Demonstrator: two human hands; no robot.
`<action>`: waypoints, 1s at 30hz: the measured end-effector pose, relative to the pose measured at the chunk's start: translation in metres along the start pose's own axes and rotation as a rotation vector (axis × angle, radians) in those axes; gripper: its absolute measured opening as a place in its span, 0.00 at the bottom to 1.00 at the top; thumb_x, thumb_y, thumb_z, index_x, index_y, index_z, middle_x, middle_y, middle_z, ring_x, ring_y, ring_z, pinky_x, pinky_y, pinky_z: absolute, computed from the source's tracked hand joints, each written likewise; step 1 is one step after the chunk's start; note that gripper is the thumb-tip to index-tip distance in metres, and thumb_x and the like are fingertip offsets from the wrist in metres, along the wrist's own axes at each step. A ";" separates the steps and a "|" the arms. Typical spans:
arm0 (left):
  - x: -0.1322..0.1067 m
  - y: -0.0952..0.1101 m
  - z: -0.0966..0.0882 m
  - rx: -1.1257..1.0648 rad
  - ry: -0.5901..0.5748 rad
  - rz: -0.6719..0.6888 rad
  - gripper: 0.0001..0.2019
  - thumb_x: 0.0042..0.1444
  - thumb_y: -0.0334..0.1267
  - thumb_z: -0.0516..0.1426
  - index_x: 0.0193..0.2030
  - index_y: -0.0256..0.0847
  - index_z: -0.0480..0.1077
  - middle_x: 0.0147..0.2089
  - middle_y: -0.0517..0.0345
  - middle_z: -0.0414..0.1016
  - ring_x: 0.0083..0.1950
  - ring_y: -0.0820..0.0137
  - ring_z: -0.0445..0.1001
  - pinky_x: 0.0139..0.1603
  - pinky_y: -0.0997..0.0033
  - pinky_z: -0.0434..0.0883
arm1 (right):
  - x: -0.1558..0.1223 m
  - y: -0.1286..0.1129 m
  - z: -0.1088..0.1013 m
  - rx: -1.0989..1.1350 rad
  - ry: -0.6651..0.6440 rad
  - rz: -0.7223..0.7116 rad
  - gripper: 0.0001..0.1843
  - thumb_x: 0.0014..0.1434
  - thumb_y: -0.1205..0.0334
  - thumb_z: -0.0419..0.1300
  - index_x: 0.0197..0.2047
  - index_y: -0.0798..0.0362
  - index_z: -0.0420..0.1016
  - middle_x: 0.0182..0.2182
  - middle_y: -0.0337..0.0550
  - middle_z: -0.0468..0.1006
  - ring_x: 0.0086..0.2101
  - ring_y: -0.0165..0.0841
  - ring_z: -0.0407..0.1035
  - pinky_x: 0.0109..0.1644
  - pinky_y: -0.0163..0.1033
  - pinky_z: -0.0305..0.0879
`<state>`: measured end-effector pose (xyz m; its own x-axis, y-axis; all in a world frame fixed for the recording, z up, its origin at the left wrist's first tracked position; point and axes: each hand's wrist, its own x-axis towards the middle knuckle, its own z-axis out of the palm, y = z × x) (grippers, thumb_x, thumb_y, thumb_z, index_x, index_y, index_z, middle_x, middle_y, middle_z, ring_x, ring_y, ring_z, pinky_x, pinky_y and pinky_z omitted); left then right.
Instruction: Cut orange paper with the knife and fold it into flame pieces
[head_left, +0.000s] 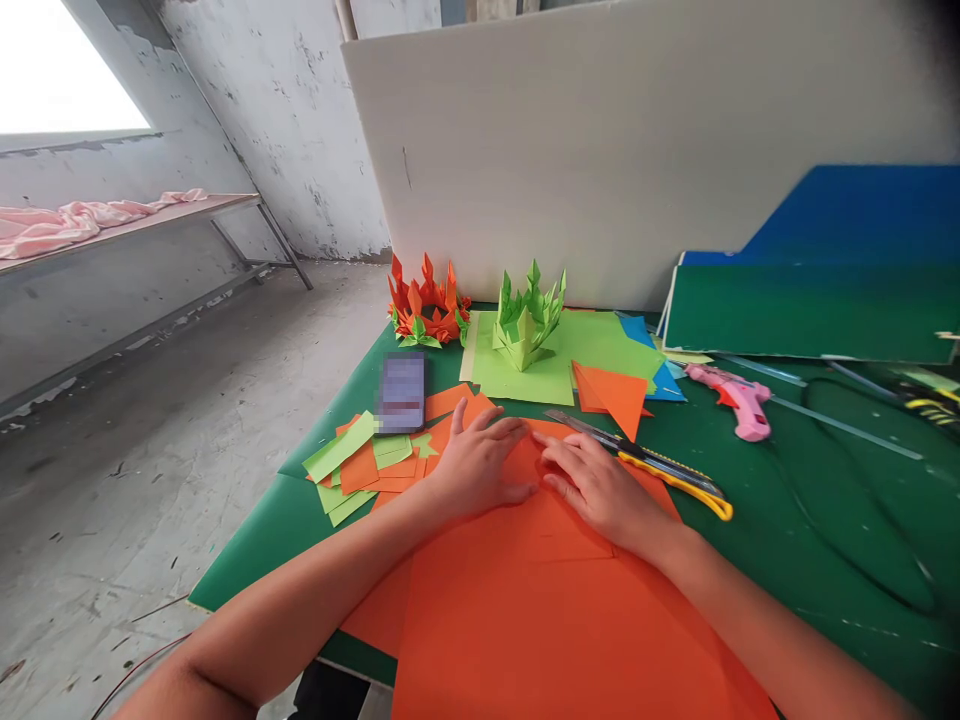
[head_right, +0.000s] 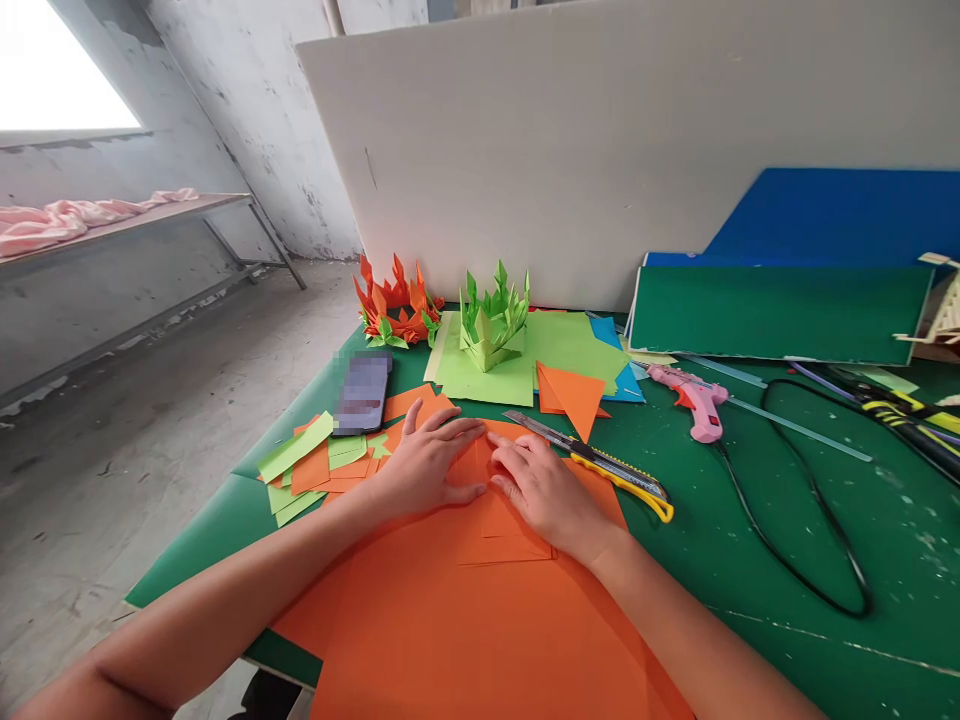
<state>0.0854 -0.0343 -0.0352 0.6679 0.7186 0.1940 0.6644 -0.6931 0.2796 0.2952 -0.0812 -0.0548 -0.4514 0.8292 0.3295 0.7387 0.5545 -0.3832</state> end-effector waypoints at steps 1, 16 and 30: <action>0.001 -0.001 0.001 0.001 0.008 0.007 0.30 0.52 0.53 0.62 0.61 0.48 0.67 0.60 0.56 0.72 0.66 0.53 0.62 0.71 0.39 0.25 | 0.000 -0.001 0.001 -0.025 -0.005 0.006 0.09 0.67 0.63 0.53 0.49 0.50 0.69 0.44 0.50 0.76 0.44 0.41 0.70 0.47 0.47 0.71; 0.001 -0.007 0.008 0.063 0.009 0.044 0.33 0.50 0.58 0.61 0.62 0.51 0.66 0.58 0.55 0.71 0.68 0.50 0.57 0.70 0.37 0.24 | -0.018 0.019 -0.022 -0.152 0.167 -0.093 0.22 0.70 0.60 0.49 0.24 0.51 0.68 0.19 0.40 0.69 0.25 0.34 0.64 0.32 0.39 0.56; 0.001 0.001 0.005 0.168 -0.013 0.053 0.29 0.53 0.55 0.59 0.62 0.55 0.67 0.59 0.55 0.69 0.65 0.50 0.58 0.70 0.34 0.28 | -0.012 0.026 -0.007 -0.151 0.076 0.020 0.09 0.69 0.62 0.51 0.40 0.51 0.72 0.30 0.42 0.79 0.32 0.37 0.70 0.37 0.40 0.61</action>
<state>0.0883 -0.0350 -0.0392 0.7072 0.6804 0.1922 0.6739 -0.7309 0.1078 0.3231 -0.0774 -0.0625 -0.4011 0.8292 0.3893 0.8167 0.5162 -0.2580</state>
